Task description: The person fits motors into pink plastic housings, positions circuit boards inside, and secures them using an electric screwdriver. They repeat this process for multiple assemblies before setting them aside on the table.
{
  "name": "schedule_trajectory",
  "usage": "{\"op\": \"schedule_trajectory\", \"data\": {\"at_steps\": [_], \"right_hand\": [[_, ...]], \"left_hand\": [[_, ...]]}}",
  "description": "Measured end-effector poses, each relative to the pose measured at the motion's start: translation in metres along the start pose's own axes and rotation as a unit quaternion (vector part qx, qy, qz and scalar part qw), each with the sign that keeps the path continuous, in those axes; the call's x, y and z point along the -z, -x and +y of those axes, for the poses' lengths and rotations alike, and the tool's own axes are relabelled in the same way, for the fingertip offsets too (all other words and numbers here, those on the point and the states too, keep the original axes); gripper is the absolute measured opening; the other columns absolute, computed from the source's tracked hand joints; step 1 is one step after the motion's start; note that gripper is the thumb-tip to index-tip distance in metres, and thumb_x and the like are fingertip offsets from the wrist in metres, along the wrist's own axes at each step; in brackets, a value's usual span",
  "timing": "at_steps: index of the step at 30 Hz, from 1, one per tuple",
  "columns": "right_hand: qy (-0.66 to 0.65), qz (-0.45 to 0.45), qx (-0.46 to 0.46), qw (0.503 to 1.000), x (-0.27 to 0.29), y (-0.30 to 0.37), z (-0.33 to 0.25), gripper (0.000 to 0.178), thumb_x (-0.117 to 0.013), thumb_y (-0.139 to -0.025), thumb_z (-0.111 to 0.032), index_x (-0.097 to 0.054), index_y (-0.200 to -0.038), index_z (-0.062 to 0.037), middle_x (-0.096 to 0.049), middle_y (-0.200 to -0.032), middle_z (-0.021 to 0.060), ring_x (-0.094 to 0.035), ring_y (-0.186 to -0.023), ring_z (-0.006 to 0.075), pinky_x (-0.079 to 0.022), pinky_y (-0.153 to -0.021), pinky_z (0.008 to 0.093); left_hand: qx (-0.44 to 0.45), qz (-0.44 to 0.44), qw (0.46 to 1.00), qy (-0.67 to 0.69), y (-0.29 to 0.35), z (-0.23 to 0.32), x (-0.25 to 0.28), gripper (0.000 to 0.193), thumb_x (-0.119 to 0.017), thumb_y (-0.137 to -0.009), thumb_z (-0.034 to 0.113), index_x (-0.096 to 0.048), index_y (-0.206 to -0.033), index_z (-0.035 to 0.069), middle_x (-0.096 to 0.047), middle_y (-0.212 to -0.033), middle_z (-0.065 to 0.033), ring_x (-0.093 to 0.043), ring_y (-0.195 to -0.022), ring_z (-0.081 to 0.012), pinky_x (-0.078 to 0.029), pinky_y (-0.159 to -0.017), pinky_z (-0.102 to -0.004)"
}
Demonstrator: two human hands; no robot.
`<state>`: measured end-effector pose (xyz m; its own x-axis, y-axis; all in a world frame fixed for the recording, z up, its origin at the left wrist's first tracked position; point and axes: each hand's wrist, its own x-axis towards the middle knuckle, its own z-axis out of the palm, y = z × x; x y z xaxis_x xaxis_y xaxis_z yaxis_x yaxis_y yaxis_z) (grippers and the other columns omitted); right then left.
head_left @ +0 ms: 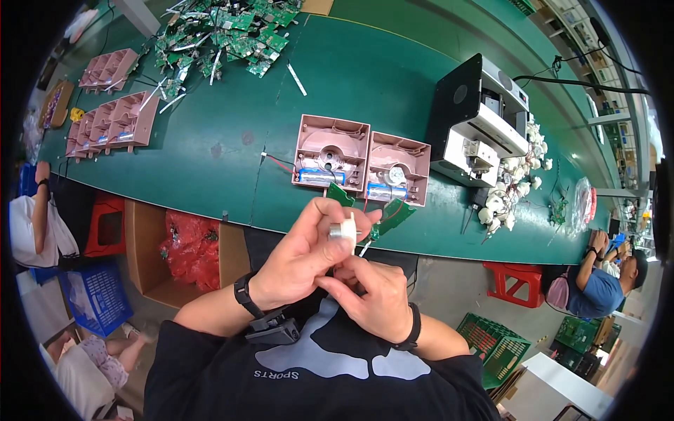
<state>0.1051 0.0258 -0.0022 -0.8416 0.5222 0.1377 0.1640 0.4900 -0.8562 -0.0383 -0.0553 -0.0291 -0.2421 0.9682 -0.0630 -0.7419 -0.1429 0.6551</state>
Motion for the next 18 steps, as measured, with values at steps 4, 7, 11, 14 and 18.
{"op": "schedule_trajectory", "data": {"at_steps": [4, 7, 11, 14, 18], "right_hand": [[0.014, 0.0, 0.008, 1.0, 0.007, 0.001, 0.001, 0.008, -0.079, -0.089, -0.003, -0.074, -0.094, 0.0005, -0.07, -0.067, 0.0073, -0.067, -0.053, 0.0177, -0.051, -0.051, 0.0288], [-0.012, -0.004, -0.003, 1.0, 0.023, -0.004, -0.003, 0.007, -0.076, -0.091, -0.002, -0.074, -0.096, 0.0011, -0.069, -0.065, 0.0074, -0.066, -0.052, 0.0176, -0.051, -0.051, 0.0279], [-0.05, -0.006, -0.012, 0.999, 0.039, -0.009, -0.005, 0.01, -0.075, -0.091, -0.001, -0.076, -0.1, 0.0013, -0.068, -0.065, 0.0075, -0.066, -0.053, 0.0176, -0.05, -0.051, 0.0268], [-0.022, -0.019, 0.028, 0.999, 0.041, -0.01, -0.001, 0.016, -0.076, -0.088, 0.001, -0.076, -0.104, 0.001, -0.068, -0.066, 0.0074, -0.067, -0.055, 0.0173, -0.049, -0.051, 0.0259], [0.183, 0.032, 0.161, 0.969, 0.039, -0.013, 0.002, 0.025, -0.082, -0.084, -0.001, -0.074, -0.107, 0.0005, -0.071, -0.077, 0.008, -0.07, -0.063, 0.0205, -0.052, -0.055, 0.0312]], "left_hand": [[0.06, -0.001, 0.998, -0.03, 0.0, 0.011, -0.009, 0.043, -0.065, -0.105, 0.017, -0.051, -0.144, 0.004, -0.061, -0.134, -0.0129, -0.05, -0.143, -0.0271, -0.041, -0.119, -0.0429], [0.091, -0.011, 0.994, -0.058, 0.0, 0.019, -0.005, 0.047, -0.066, -0.103, 0.013, -0.051, -0.147, 0.004, -0.063, -0.13, -0.0117, -0.055, -0.137, -0.0249, -0.044, -0.114, -0.0412], [0.103, -0.029, 0.991, -0.077, 0.002, 0.026, 0.007, 0.047, -0.065, -0.102, 0.01, -0.052, -0.147, 0.005, -0.065, -0.128, -0.0104, -0.06, -0.128, -0.0229, -0.047, -0.109, -0.0397], [0.127, -0.011, 0.992, -0.016, 0.004, 0.024, 0.01, 0.043, -0.065, -0.102, 0.008, -0.053, -0.143, 0.006, -0.065, -0.129, -0.0096, -0.063, -0.123, -0.0224, -0.049, -0.107, -0.039], [0.123, 0.047, 0.986, 0.101, 0.003, 0.02, 0.006, 0.033, -0.064, -0.104, 0.011, -0.052, -0.134, 0.01, -0.066, -0.127, -0.0095, -0.065, -0.118, -0.0222, -0.05, -0.105, -0.0391]]}}
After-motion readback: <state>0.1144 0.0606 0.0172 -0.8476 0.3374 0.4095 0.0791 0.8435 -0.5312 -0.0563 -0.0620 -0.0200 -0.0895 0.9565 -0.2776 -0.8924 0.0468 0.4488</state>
